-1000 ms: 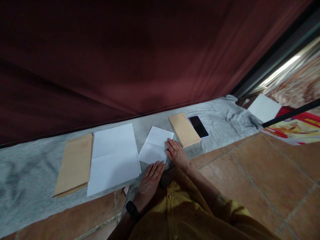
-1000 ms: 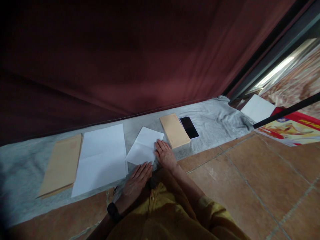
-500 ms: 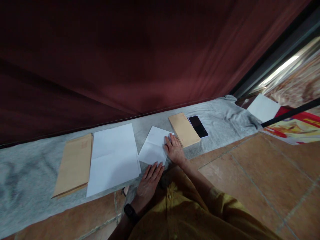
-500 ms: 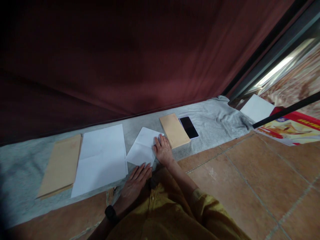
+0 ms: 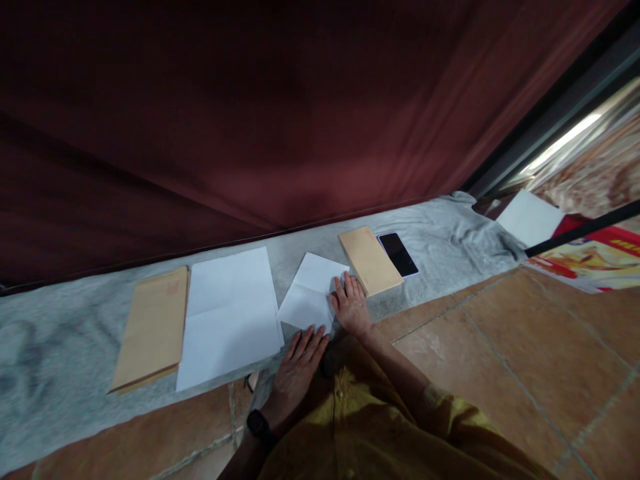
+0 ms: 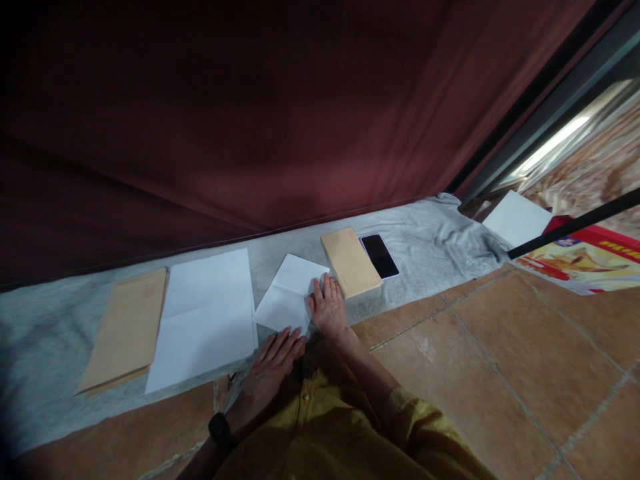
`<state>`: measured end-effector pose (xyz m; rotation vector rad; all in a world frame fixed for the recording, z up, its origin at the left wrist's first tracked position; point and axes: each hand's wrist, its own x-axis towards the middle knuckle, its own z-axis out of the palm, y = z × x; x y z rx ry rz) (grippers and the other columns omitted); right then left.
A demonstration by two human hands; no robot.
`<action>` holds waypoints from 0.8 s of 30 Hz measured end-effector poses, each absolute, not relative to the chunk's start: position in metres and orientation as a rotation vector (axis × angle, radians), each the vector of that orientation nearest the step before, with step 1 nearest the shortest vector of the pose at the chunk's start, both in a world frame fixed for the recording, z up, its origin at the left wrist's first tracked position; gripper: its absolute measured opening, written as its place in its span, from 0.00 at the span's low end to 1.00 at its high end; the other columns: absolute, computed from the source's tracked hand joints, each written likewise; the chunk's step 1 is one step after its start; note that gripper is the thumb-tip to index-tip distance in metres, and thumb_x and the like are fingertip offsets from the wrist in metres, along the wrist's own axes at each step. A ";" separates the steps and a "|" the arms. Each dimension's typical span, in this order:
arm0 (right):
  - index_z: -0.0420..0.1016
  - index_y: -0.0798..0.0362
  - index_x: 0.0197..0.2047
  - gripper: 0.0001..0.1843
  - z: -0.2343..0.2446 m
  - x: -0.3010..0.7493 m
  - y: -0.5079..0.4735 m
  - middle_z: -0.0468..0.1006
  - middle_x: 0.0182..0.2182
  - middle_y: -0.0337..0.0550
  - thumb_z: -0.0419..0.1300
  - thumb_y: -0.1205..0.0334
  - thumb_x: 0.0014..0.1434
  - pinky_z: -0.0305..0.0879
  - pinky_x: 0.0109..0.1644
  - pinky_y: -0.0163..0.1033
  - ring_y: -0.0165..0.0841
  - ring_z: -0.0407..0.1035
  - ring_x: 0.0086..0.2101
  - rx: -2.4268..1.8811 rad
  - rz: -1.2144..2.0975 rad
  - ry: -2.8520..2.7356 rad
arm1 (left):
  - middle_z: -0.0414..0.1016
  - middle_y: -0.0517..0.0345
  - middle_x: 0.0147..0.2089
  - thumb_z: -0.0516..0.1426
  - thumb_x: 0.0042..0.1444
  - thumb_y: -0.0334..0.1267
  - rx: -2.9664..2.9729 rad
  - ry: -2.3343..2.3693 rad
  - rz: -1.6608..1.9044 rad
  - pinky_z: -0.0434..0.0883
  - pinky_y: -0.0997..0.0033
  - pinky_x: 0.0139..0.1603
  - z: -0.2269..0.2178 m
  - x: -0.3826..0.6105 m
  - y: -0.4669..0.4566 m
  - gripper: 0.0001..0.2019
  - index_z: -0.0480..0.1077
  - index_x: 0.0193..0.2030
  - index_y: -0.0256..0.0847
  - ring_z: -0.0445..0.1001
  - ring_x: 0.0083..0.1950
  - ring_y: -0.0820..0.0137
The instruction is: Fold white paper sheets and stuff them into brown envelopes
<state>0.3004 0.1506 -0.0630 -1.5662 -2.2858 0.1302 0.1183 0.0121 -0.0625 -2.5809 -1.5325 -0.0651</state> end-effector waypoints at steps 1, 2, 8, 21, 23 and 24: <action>0.57 0.60 0.71 0.30 -0.063 0.303 0.145 0.52 0.71 0.65 0.51 0.56 0.71 0.55 0.67 0.60 0.53 0.52 0.68 -1.562 0.142 -2.299 | 0.56 0.62 0.75 0.48 0.60 0.26 -2.585 -1.537 -0.071 0.61 0.53 0.72 -0.062 0.119 0.012 0.32 0.57 0.71 0.50 0.57 0.74 0.63; 0.56 0.60 0.71 0.30 -0.063 0.305 0.140 0.52 0.71 0.64 0.51 0.57 0.71 0.54 0.68 0.61 0.53 0.52 0.68 -1.559 0.154 -2.313 | 0.57 0.62 0.75 0.48 0.60 0.26 -2.590 -1.543 -0.078 0.61 0.52 0.71 -0.062 0.119 0.013 0.31 0.59 0.71 0.49 0.58 0.74 0.63; 0.56 0.57 0.71 0.29 -0.057 0.319 0.113 0.54 0.71 0.59 0.51 0.58 0.71 0.51 0.70 0.60 0.49 0.51 0.69 -1.464 0.246 -2.409 | 0.63 0.59 0.72 0.50 0.63 0.31 -2.679 -1.600 -0.162 0.61 0.53 0.71 -0.050 0.121 0.018 0.26 0.62 0.68 0.49 0.60 0.72 0.63; 0.57 0.56 0.71 0.34 -0.049 0.326 0.066 0.56 0.70 0.57 0.58 0.64 0.64 0.51 0.70 0.61 0.49 0.52 0.68 -1.281 0.348 -2.513 | 0.65 0.42 0.69 0.48 0.67 0.37 -2.475 -2.090 -0.632 0.67 0.53 0.67 -0.037 0.106 0.073 0.21 0.64 0.65 0.35 0.64 0.69 0.59; 0.57 0.56 0.71 0.35 -0.049 0.326 0.066 0.57 0.70 0.57 0.58 0.65 0.63 0.50 0.70 0.61 0.49 0.52 0.68 -1.281 0.354 -2.511 | 0.62 0.39 0.70 0.49 0.66 0.37 -2.378 -2.196 -0.666 0.67 0.54 0.67 -0.037 0.103 0.091 0.23 0.63 0.66 0.32 0.64 0.69 0.57; 0.56 0.56 0.71 0.35 -0.049 0.325 0.066 0.57 0.70 0.57 0.58 0.65 0.63 0.50 0.70 0.61 0.49 0.52 0.68 -1.281 0.358 -2.512 | 0.63 0.37 0.70 0.49 0.65 0.36 -2.337 -2.240 -0.653 0.66 0.53 0.67 -0.036 0.102 0.099 0.23 0.63 0.66 0.31 0.64 0.69 0.57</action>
